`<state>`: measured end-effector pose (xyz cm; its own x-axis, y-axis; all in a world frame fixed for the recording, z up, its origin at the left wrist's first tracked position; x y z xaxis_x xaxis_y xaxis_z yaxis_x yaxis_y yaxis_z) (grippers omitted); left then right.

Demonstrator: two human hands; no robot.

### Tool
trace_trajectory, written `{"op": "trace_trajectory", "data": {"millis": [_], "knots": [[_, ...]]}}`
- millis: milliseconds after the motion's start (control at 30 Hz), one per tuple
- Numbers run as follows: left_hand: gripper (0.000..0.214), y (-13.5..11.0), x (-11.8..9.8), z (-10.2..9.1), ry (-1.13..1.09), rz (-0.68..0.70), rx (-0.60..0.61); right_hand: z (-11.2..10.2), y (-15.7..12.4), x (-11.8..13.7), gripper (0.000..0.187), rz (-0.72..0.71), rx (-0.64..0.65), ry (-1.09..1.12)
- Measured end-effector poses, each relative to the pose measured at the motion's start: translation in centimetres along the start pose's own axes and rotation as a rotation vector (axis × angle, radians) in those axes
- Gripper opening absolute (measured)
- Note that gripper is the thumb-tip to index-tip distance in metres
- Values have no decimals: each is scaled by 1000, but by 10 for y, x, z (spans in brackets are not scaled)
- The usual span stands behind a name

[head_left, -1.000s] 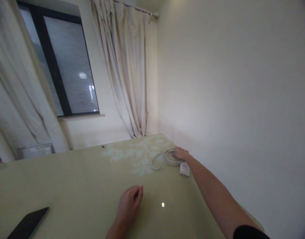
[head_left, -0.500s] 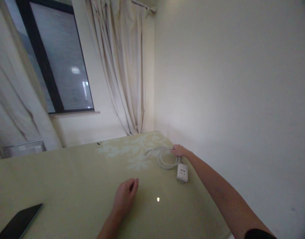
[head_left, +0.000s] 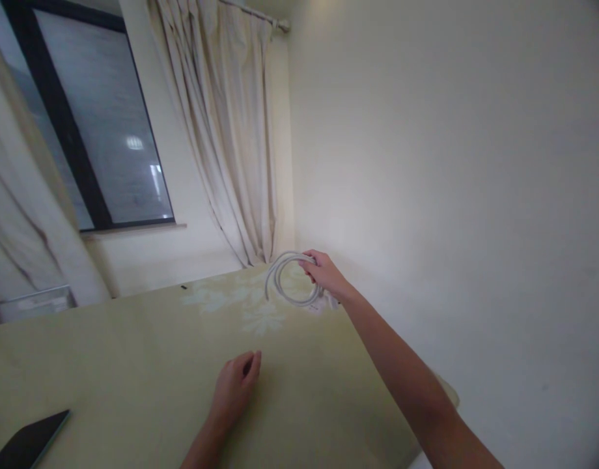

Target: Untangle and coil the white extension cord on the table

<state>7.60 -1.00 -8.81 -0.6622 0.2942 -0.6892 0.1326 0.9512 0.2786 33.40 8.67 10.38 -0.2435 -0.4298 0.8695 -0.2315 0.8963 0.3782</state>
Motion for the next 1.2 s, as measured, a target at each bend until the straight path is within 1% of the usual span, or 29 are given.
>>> {"op": "trace_trajectory", "data": {"millis": [67,133,233,300,367,433,500,600,667,700,767,833,867,933,1000,1067,1133,1200], "knots": [[52,-1,0,-1,-5,-7,-10,16,-3,15,26,23,-5,279],[53,-1,0,-2,-18,-11,-25,34,-5,31,28,36,44,508],[56,-2,0,-4,-50,-21,-54,59,-10,53,33,38,127,758],[58,-3,0,-6,-84,-34,-73,74,-13,64,35,28,148,871],[56,-4,1,-10,-134,-49,-116,85,-16,72,35,-7,137,910],[52,-5,4,-15,-185,-78,-200,92,-19,77,33,-61,111,882],[50,-5,8,-21,-227,-121,-305,94,-21,79,30,-96,96,842],[50,-6,7,-30,-272,-143,-444,92,-21,78,29,-91,86,826],[45,-7,-4,-38,-262,-98,-513,91,-20,76,30,-72,78,840],[41,-7,-14,-43,-236,-51,-537,90,-19,75,30,-63,72,851],[33,-5,-41,-56,-152,87,-570,89,-18,73,30,-57,59,868],[26,0,-72,-69,-69,253,-592,88,-16,71,29,-62,46,874],[24,3,-87,-75,-38,324,-594,88,-15,71,28,-65,39,876],[23,11,-113,-83,-10,429,-513,87,-14,69,29,-57,29,893],[23,19,-132,-86,-20,464,-386,86,-13,67,30,-31,25,935],[23,24,-143,-86,-52,445,-289,87,-13,66,31,-9,25,980],[23,25,-148,-83,-77,412,-250,87,-13,66,28,-2,22,1010],[23,24,-149,-80,-80,377,-253,89,-14,66,24,2,8,1022]]}}
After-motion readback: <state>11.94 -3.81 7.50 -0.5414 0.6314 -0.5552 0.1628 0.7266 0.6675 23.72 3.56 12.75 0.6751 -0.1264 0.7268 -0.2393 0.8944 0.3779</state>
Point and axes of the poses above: each hand's wrist, its own y-axis towards the middle knuckle, its own z-axis out of the palm, x = y × z, the point moved 3 cm from there along y, towards the middle knuckle, and after that the axes turned 6 degrees about x, right-handed, at the moved point
